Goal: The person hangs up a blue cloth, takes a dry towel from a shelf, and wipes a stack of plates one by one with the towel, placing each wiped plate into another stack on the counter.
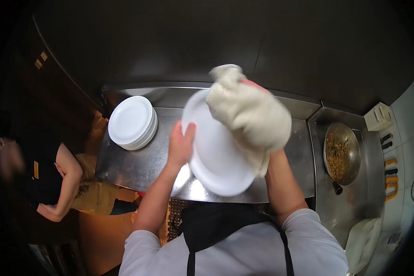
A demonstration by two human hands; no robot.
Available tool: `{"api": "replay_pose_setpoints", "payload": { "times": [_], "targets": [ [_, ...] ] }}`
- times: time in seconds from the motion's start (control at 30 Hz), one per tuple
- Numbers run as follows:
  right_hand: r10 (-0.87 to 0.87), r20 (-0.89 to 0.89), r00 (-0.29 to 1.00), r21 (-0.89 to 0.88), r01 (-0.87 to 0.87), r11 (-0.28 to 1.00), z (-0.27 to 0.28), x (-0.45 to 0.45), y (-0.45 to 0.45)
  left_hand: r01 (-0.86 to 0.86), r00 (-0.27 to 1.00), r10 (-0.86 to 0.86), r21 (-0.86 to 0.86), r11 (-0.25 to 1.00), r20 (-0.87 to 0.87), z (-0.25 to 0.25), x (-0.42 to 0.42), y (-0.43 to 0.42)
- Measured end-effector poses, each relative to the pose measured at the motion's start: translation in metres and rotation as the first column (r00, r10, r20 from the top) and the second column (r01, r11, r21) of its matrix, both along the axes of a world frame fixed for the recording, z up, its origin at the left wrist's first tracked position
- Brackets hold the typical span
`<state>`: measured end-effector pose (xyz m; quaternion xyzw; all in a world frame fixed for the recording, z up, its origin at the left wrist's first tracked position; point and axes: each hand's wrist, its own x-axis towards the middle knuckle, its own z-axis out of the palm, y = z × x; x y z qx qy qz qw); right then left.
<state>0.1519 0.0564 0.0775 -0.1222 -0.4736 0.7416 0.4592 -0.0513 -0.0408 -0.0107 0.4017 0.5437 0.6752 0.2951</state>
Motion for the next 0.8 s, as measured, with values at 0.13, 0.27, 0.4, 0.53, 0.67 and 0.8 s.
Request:
{"api": "replay_pose_setpoints", "payload": {
  "times": [0.13, 0.27, 0.4, 0.53, 0.67, 0.8],
  "targets": [
    [-0.137, 0.298, 0.945, 0.244, 0.064, 0.968, -0.173, -0.078, -0.001, 0.059, 0.964, -0.078, 0.08, 0.995, 0.256, 0.002, 0.019, -0.012],
    [-0.134, 0.074, 0.988, 0.265, 0.11, 0.958, -0.093, -0.05, -0.108, -0.134, 0.95, 0.1, 0.096, 0.986, 0.294, -0.003, -0.029, -0.026],
    [0.032, 0.069, 0.997, 0.202, -0.046, 0.978, 0.015, -0.048, -0.083, -0.047, 0.997, 0.048, 0.016, 0.999, -0.054, 0.002, -0.044, -0.053],
    [0.161, 0.141, 0.977, 0.069, -0.172, 0.983, -0.053, -0.117, -0.042, 0.11, 0.946, -0.146, 0.14, 0.984, 0.289, 0.002, -0.022, -0.053],
    [0.194, 0.156, 0.969, 0.037, -0.202, 0.979, -0.122, -0.111, -0.102, -0.217, 0.924, 0.153, 0.152, 0.964, 0.352, 0.004, -0.055, -0.049],
    [0.217, 0.013, 0.976, 0.012, -0.217, 0.976, -0.081, -0.089, -0.105, -0.673, 0.739, 0.659, 0.094, 0.734, 0.142, 0.028, -0.075, -0.06]
  ]
}}
